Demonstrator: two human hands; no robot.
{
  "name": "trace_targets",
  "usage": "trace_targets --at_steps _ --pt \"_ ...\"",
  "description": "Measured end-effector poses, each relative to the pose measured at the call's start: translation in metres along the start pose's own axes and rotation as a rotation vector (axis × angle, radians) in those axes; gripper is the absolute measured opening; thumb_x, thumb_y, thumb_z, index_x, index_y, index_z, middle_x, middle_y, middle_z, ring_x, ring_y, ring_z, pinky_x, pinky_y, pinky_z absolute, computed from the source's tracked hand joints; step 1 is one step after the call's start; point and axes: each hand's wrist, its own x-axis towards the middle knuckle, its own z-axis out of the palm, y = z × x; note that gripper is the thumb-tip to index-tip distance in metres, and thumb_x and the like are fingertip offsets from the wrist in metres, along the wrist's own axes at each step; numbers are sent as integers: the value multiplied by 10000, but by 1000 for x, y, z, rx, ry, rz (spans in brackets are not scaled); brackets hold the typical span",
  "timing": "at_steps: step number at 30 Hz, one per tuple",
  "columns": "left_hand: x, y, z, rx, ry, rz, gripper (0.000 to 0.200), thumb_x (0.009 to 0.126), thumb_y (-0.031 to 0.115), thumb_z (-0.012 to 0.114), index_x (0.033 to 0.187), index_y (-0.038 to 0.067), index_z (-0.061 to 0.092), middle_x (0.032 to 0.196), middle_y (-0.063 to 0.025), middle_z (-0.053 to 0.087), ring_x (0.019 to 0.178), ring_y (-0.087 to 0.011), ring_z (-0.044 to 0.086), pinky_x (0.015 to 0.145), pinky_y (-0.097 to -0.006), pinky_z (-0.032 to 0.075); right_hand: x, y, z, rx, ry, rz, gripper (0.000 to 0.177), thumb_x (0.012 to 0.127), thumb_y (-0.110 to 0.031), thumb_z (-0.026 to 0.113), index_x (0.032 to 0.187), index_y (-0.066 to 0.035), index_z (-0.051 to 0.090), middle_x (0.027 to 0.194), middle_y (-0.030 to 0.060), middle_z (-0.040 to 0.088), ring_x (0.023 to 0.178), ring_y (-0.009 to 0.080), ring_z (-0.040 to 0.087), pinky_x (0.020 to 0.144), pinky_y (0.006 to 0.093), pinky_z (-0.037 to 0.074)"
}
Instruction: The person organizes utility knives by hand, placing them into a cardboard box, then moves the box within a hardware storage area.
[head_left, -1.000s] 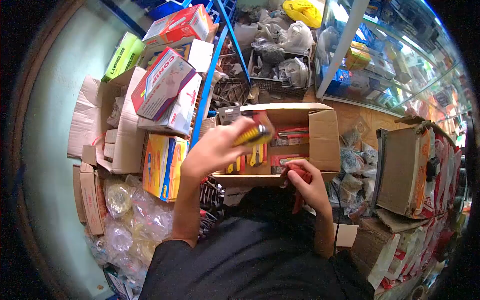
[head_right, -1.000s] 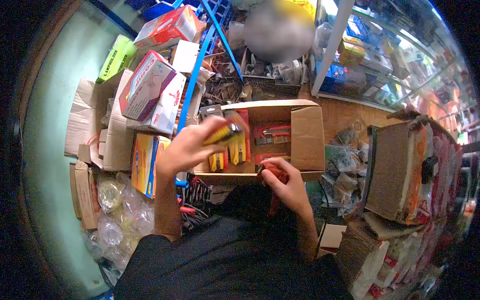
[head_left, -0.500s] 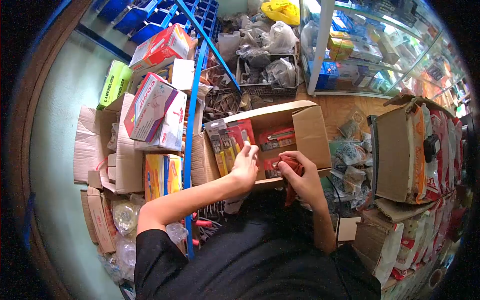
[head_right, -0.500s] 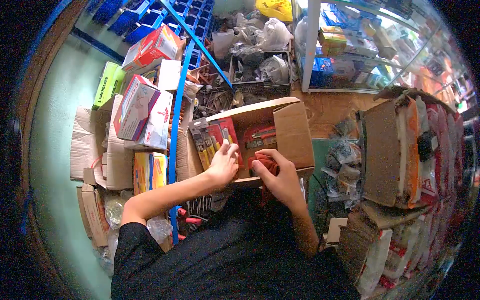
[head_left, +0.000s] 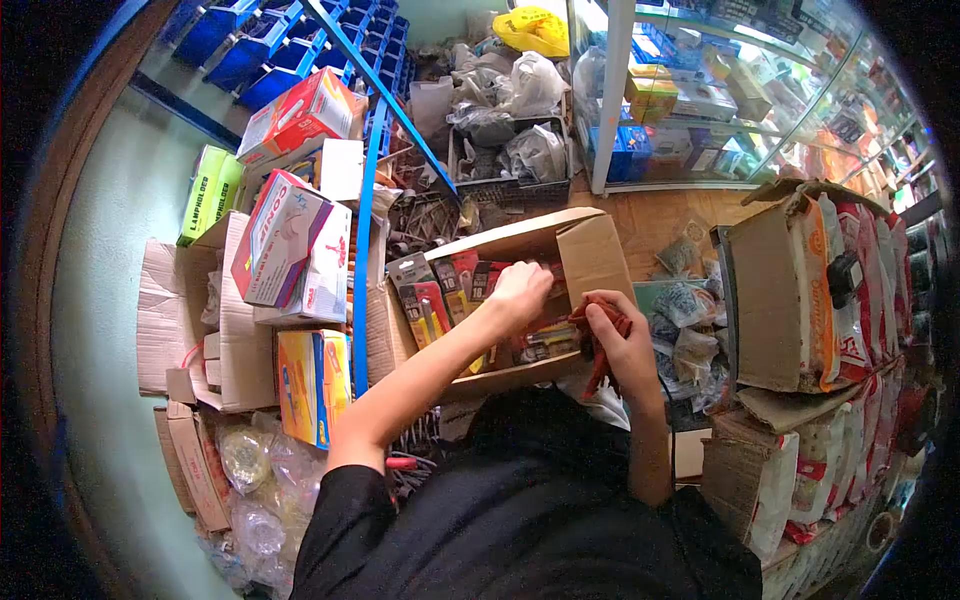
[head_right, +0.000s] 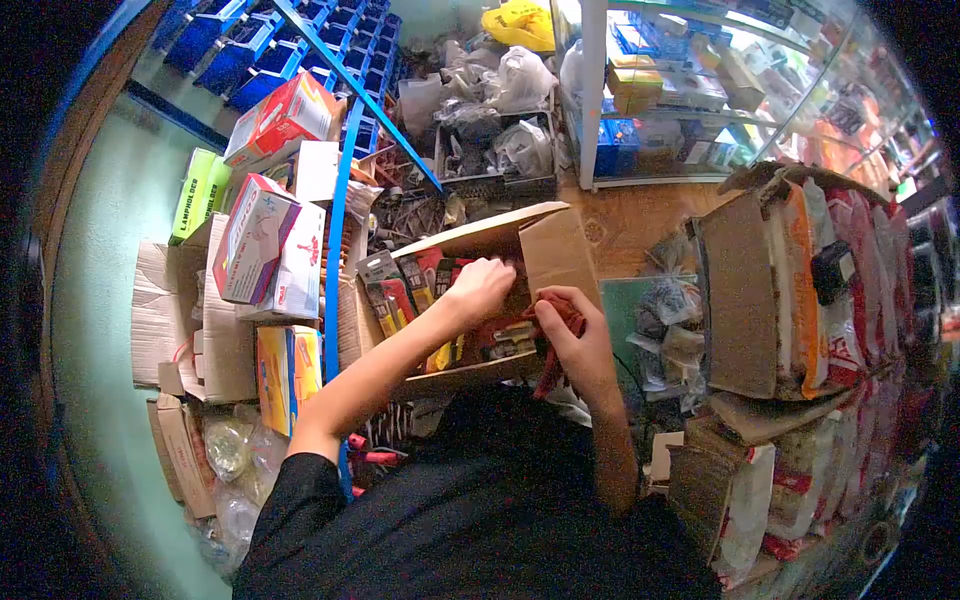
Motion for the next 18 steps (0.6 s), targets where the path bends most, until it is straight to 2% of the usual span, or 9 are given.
trace_targets --at_steps 3,6,7,10,11,14,15,18 --pt "9 9 7 223 -173 -75 79 791 156 689 809 97 738 859 -123 741 823 -285 733 687 -400 594 -5 -1 2 -9 -22 7 247 972 -203 663 1129 -13 641 1013 42 684 945 96 622 852 252 490" --pt "-6 6 1 266 -156 -73 91 803 194 700 827 128 757 891 -94 754 836 -227 740 674 -360 593 -6 5 1 -30 -19 -7 255 972 -208 667 1142 -20 639 1025 40 686 955 98 627 854 252 493" --pt "-12 7 -13 244 -240 -73 149 814 188 681 934 122 739 902 -81 742 857 -237 720 698 -378 561 -5 4 1 -30 -17 -1 254 972 -207 667 1142 -21 641 1025 38 686 957 100 628 854 252 493" --pt "-32 7 -6 297 -47 -94 283 827 168 662 1106 123 672 920 -63 718 895 -250 679 772 -402 489 -2 5 -1 -69 -16 2 261 962 -211 676 1131 -15 645 1016 46 696 954 110 639 852 261 501" --pt "-40 7 -9 329 -117 -56 371 847 142 629 1216 127 589 934 -47 679 949 -251 616 842 -413 405 -1 5 -1 -86 -14 -2 265 957 -213 681 1126 -12 646 1012 50 701 952 114 644 851 266 504" --pt "-78 -4 -19 301 22 177 370 855 126 610 1223 125 577 928 -36 657 989 -234 585 897 -425 379 -3 -6 8 -237 -14 -21 286 938 -219 698 1116 -1 649 1004 81 717 951 136 669 849 289 521" --pt "-86 -11 -12 217 70 219 270 860 139 609 1128 133 634 925 -27 638 999 -219 563 912 -414 370 -2 -8 13 -269 -33 -62 269 940 -206 690 1110 -1 650 979 69 709 919 119 654 821 277 515" --pt "-96 -21 0 260 -68 276 143 848 158 631 980 142 681 925 -24 639 992 -219 569 920 -420 369 5 -11 29 -332 -93 -160 239 941 -177 678 1099 0 653 920 48 693 854 85 623 766 254 503"
